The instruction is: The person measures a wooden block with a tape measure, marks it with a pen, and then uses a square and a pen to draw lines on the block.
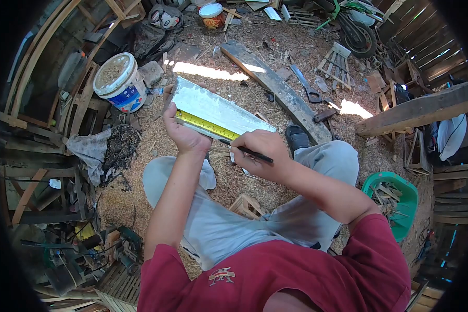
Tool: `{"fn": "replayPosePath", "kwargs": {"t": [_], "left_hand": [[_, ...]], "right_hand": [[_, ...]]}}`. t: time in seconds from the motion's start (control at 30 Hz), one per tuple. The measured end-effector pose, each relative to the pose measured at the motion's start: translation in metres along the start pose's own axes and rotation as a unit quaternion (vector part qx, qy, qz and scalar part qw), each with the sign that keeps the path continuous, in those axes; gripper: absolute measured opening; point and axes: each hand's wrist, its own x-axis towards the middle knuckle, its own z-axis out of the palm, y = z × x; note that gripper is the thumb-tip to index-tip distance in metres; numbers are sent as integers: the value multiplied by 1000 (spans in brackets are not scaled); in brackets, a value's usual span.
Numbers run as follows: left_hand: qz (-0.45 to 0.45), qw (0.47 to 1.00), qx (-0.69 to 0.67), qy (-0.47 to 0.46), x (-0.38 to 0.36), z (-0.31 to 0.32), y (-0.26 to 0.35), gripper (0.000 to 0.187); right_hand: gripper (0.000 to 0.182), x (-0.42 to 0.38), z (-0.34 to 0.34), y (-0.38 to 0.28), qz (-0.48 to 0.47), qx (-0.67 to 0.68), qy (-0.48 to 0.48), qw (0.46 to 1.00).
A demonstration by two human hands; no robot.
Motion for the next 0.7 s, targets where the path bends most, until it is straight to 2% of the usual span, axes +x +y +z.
{"fn": "replayPosePath", "kwargs": {"t": [0.53, 0.7], "left_hand": [[1, 1000, 4, 4, -3, 6, 2, 50], [2, 1000, -6, -9, 0, -1, 0, 49]], "right_hand": [[14, 0, 0, -1, 14, 6, 1, 1000], [12, 1, -1, 0, -7, -1, 6, 1000]]}}
